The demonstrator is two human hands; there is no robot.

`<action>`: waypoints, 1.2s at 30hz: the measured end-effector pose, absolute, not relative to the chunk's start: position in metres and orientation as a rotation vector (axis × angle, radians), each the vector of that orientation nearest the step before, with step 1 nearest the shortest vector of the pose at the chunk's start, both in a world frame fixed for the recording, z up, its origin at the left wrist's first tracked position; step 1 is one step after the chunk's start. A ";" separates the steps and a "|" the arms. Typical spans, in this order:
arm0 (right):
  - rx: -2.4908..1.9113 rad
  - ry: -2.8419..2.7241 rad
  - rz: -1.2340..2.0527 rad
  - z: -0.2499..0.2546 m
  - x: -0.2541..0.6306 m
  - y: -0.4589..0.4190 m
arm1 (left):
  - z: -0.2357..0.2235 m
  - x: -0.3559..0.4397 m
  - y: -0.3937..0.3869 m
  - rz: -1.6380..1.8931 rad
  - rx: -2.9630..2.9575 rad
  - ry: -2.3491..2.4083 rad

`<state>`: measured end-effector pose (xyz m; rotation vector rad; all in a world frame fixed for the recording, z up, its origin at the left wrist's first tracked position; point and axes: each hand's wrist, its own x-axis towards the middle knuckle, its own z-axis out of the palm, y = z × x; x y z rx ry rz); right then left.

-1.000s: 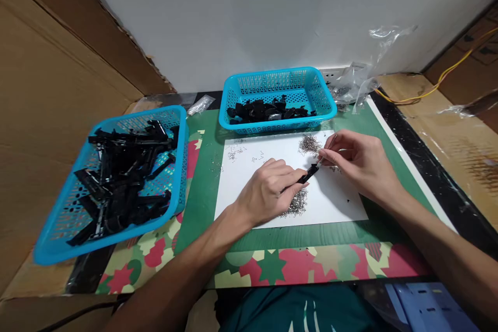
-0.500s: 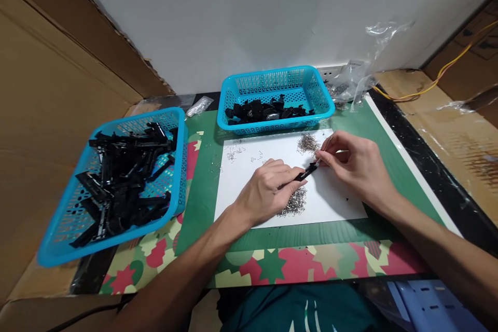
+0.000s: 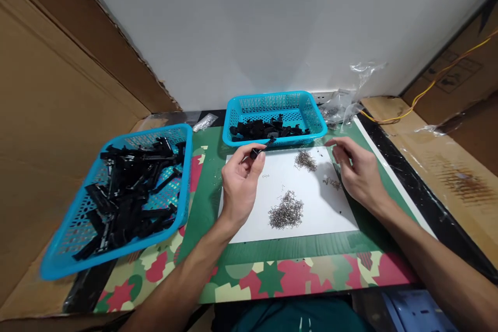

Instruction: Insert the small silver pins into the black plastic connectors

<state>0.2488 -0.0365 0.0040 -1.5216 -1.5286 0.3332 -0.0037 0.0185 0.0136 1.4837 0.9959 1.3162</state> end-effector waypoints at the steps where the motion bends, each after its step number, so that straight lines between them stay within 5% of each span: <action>1: -1.527 -1.595 0.329 0.002 0.249 -0.036 | 0.013 -0.006 0.021 1.326 1.450 0.988; 14: -1.433 -2.181 0.779 0.021 0.194 -0.011 | -0.001 -0.011 0.021 1.308 1.399 0.923; 24: -1.324 -2.253 0.608 -0.008 0.185 -0.016 | 0.009 -0.012 0.013 1.206 1.667 0.976; 36: -1.038 -1.526 1.112 0.007 0.195 -0.022 | 0.007 -0.008 0.007 1.087 1.704 0.884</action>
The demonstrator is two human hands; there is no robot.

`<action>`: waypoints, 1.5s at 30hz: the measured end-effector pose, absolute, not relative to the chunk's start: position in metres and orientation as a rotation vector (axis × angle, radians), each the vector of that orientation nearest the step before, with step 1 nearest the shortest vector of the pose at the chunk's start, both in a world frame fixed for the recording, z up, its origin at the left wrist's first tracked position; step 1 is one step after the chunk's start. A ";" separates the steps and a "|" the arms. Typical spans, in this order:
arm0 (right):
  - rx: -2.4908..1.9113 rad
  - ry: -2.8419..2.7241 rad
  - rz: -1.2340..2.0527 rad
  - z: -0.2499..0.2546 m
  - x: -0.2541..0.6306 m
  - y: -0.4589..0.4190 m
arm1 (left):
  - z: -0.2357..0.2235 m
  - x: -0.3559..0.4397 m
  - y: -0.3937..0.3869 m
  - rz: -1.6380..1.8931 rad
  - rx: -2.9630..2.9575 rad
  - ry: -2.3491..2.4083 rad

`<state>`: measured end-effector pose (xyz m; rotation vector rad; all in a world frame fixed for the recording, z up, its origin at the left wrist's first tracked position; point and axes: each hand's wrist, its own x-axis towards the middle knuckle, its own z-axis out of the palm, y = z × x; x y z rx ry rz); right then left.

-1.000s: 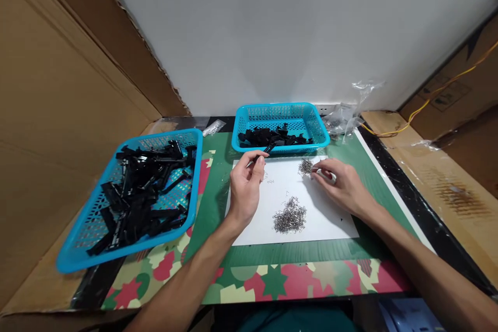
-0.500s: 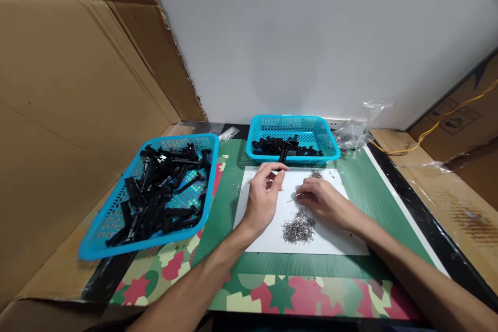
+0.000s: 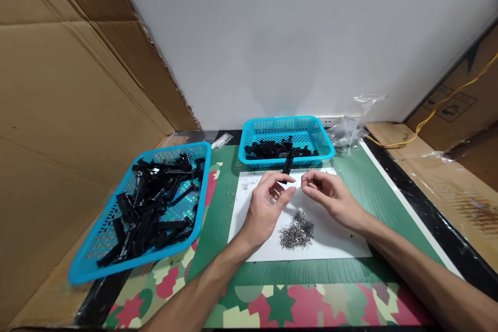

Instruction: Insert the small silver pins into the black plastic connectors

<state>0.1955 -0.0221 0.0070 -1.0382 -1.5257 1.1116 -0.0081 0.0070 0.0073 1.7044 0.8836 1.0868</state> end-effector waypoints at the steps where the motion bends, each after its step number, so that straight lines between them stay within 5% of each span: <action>1: -1.021 -1.497 1.131 0.007 0.195 -0.022 | 0.008 -0.007 0.006 1.078 1.710 0.874; 19: -1.155 -1.556 0.881 0.008 0.191 -0.029 | 0.011 -0.005 0.002 0.983 1.827 0.978; 36: -1.047 -1.771 -0.026 0.011 0.197 -0.033 | 0.011 -0.003 -0.002 1.115 1.665 0.925; 45: -0.946 -1.929 -0.110 0.010 0.195 -0.034 | 0.011 -0.001 -0.004 1.149 1.641 0.903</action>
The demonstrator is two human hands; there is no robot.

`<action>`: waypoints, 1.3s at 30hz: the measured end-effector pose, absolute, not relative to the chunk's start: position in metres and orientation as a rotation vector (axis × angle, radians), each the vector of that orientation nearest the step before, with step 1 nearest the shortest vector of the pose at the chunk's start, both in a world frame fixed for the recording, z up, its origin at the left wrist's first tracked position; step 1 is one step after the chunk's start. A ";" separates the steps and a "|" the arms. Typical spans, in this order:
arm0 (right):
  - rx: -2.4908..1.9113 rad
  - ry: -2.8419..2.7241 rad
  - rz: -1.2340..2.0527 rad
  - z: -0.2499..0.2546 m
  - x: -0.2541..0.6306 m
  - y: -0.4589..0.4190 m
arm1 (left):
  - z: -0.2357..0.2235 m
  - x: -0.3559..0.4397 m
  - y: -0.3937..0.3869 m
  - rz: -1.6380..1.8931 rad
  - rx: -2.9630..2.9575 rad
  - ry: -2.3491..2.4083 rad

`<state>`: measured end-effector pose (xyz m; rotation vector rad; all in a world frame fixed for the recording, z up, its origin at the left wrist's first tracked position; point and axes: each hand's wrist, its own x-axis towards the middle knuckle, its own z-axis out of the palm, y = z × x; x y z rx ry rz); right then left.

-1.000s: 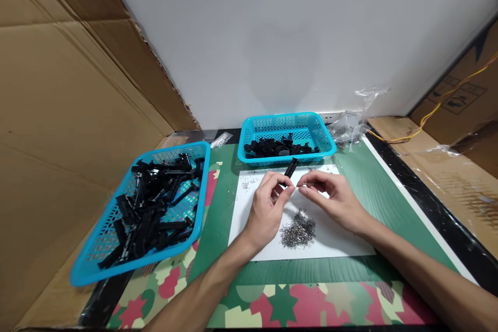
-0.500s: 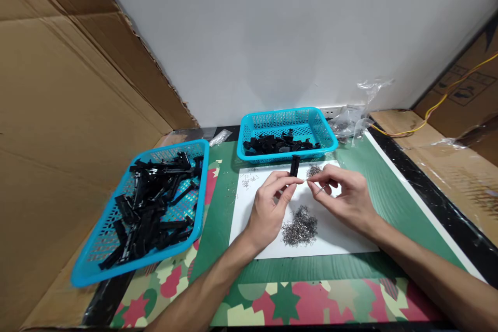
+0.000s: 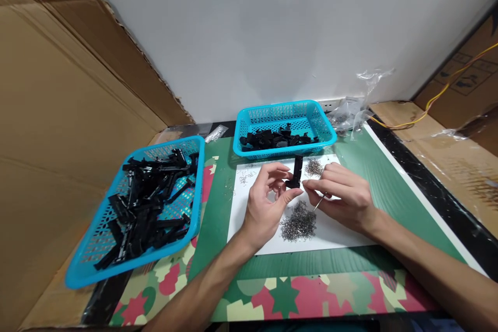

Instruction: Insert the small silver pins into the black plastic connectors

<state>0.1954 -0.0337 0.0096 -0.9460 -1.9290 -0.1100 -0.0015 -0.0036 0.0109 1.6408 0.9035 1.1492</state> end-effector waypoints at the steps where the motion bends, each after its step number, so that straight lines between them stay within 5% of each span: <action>1: -0.927 -1.937 -0.116 0.010 0.196 -0.034 | 0.011 -0.002 -0.004 1.144 1.643 0.906; 39: -0.811 -2.117 -0.016 0.006 0.202 -0.032 | 0.008 -0.006 0.002 1.077 1.744 0.940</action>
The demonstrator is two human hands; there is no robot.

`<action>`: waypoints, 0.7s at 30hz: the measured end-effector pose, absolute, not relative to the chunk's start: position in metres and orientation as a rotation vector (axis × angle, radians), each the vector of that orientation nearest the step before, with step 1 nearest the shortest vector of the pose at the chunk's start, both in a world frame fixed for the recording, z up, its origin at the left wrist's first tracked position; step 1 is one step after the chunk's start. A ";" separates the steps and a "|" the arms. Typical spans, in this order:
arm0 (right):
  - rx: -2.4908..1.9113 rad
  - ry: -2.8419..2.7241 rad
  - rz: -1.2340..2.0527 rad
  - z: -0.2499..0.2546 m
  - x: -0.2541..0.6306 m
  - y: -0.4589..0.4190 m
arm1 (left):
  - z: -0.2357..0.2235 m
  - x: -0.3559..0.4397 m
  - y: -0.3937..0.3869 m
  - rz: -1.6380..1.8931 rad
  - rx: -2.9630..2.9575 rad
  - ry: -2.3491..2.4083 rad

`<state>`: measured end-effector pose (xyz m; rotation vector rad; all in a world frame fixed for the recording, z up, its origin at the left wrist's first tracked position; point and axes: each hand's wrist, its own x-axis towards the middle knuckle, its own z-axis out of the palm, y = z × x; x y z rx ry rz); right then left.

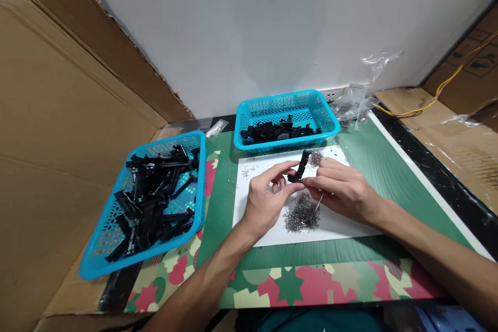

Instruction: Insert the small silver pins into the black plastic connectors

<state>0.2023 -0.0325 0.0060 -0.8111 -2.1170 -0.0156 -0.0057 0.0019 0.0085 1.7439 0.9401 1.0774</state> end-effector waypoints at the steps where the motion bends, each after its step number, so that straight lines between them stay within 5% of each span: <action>1: -0.813 -2.117 -0.010 0.005 0.203 -0.033 | 0.009 -0.006 0.002 1.065 1.724 0.956; 21: -0.851 -1.988 0.026 0.005 0.206 -0.027 | 0.003 -0.005 0.006 0.876 1.506 0.816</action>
